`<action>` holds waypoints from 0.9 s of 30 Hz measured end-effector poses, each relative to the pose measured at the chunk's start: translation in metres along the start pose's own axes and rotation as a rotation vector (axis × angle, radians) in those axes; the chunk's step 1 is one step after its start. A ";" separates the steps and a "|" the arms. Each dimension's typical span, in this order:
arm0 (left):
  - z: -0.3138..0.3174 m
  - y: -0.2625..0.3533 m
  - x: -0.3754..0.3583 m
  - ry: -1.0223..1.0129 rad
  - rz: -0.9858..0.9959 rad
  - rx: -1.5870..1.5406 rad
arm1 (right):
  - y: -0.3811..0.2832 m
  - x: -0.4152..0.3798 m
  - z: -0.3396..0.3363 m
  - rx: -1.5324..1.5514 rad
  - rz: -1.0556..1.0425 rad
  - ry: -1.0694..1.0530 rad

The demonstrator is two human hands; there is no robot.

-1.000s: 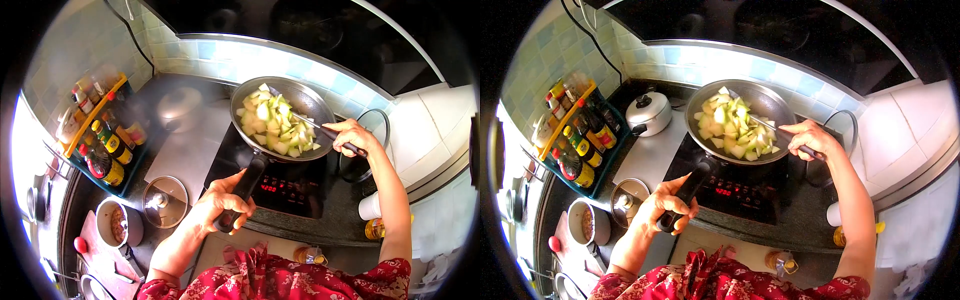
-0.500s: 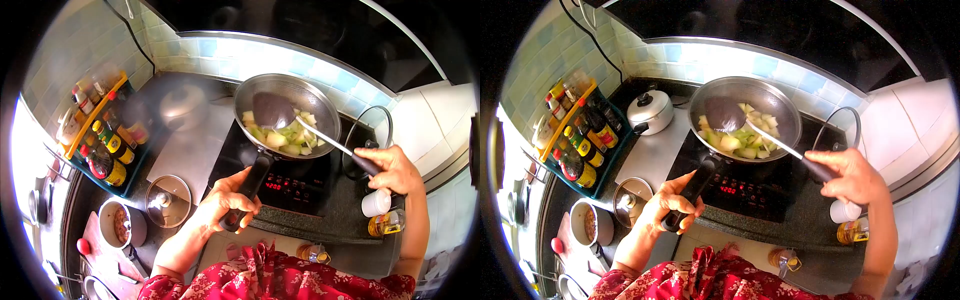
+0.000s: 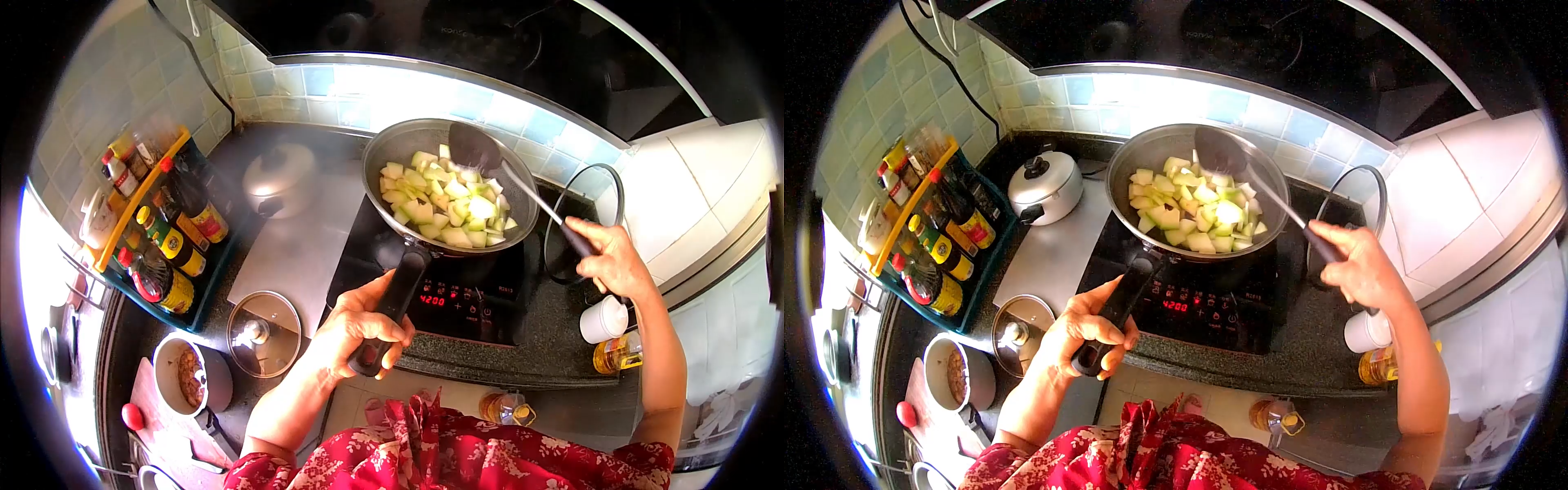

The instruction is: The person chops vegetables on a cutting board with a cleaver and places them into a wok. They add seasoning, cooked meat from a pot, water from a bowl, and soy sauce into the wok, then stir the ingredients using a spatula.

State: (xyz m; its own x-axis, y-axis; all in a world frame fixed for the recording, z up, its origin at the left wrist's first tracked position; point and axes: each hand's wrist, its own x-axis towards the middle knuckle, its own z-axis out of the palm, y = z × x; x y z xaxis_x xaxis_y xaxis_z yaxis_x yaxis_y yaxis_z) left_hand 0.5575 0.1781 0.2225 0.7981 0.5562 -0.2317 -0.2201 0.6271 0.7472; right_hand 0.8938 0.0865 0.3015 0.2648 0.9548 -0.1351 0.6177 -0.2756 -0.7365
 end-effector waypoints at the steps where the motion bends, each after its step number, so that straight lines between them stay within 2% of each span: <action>1: 0.000 -0.001 0.000 -0.002 -0.001 0.000 | -0.010 0.001 -0.001 -0.128 0.064 0.047; 2: 0.000 -0.001 0.000 -0.003 -0.003 -0.003 | -0.001 0.009 0.000 -0.231 0.009 0.098; 3: -0.001 -0.002 0.001 -0.004 -0.002 -0.006 | 0.032 0.028 -0.002 -0.395 -0.347 0.188; 5: 0.000 -0.003 0.002 -0.006 0.001 -0.006 | 0.053 0.038 -0.003 -0.553 -0.706 0.274; 7: 0.000 -0.003 0.002 -0.006 0.003 -0.010 | 0.030 0.022 0.002 -0.336 -0.108 0.085; 8: 0.000 -0.003 0.002 -0.001 0.003 -0.009 | 0.021 0.017 0.003 -0.339 -0.107 0.081; 10: 0.000 -0.003 0.001 0.005 0.003 -0.006 | 0.005 0.007 0.002 0.036 0.202 -0.072; 12: 0.000 -0.003 0.002 -0.004 0.002 0.003 | 0.000 0.001 -0.005 0.108 0.185 -0.103; 14: 0.000 -0.003 0.002 -0.011 0.005 -0.004 | 0.003 -0.002 -0.012 0.352 0.237 -0.156; 16: 0.001 -0.003 0.001 -0.010 0.011 -0.014 | -0.001 -0.010 -0.011 0.364 0.227 -0.167; 18: 0.002 -0.002 0.001 -0.001 0.004 -0.001 | 0.002 -0.020 -0.011 0.374 0.129 -0.197; 22: -0.001 -0.003 0.002 -0.010 0.001 0.011 | -0.010 -0.039 -0.010 0.383 0.072 -0.145; 24: -0.001 -0.004 0.003 -0.008 0.009 0.013 | -0.009 -0.047 -0.011 0.395 0.068 -0.131; 27: 0.000 -0.005 0.002 0.001 0.012 -0.016 | -0.018 -0.056 -0.011 0.389 0.160 -0.249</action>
State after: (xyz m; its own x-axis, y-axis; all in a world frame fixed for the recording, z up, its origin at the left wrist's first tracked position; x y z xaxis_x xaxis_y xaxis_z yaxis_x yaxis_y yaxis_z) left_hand 0.5604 0.1764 0.2183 0.7945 0.5647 -0.2234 -0.2390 0.6289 0.7398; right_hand 0.8761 0.0371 0.3297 0.1196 0.9146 -0.3862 0.2488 -0.4042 -0.8802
